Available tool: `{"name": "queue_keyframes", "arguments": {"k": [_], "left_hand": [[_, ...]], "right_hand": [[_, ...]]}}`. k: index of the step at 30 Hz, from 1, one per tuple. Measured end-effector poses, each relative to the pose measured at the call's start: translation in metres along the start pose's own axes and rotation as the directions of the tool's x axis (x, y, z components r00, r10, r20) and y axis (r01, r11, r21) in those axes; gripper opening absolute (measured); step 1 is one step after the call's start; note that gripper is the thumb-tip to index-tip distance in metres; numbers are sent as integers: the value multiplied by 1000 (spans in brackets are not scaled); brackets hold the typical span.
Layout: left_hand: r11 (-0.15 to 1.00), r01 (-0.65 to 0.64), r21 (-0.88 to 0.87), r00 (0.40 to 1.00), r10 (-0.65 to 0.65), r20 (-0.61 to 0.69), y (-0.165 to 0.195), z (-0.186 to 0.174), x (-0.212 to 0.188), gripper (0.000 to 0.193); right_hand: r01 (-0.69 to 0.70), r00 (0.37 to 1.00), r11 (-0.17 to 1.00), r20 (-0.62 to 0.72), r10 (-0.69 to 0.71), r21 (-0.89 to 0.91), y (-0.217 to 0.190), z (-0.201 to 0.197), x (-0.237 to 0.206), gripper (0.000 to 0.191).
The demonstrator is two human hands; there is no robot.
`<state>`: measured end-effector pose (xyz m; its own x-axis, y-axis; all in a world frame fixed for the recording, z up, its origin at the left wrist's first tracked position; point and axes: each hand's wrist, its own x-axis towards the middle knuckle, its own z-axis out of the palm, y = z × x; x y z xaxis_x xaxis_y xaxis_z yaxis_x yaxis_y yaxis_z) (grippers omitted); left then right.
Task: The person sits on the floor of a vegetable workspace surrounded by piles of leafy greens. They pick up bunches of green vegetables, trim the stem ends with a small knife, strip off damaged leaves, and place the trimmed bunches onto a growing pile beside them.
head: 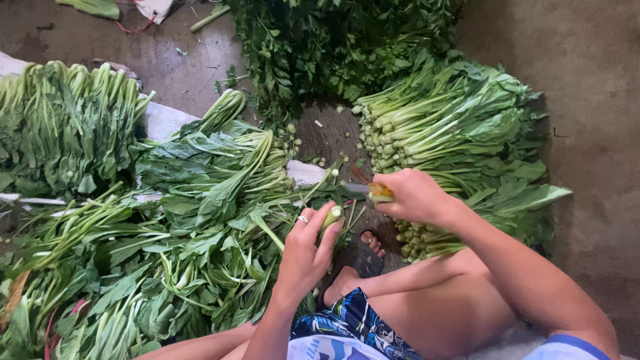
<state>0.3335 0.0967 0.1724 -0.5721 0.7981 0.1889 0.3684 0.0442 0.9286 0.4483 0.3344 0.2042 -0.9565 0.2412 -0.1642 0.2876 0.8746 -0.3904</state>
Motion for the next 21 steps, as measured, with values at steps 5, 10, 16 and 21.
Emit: {"name": "queue_keyframes", "arguments": {"k": [5,10,16,21], "left_hand": [[965,129,-228,990,-140,-35,-15,17,4,33],[905,47,-424,972,-140,-191,-36,47,4,23],[783,253,-568,916,-383,-121,-59,28,11,24],[950,299,89,889,-311,336,-102,-10,18,36]], "right_hand": [[-114,988,829,152,36,548,-15,-1,6,34],[-218,968,635,248,43,741,-38,17,12,21],[-163,945,745,-115,306,647,16,-13,-5,20],[289,778,294,-402,482,911,77,-41,-39,17]]}}
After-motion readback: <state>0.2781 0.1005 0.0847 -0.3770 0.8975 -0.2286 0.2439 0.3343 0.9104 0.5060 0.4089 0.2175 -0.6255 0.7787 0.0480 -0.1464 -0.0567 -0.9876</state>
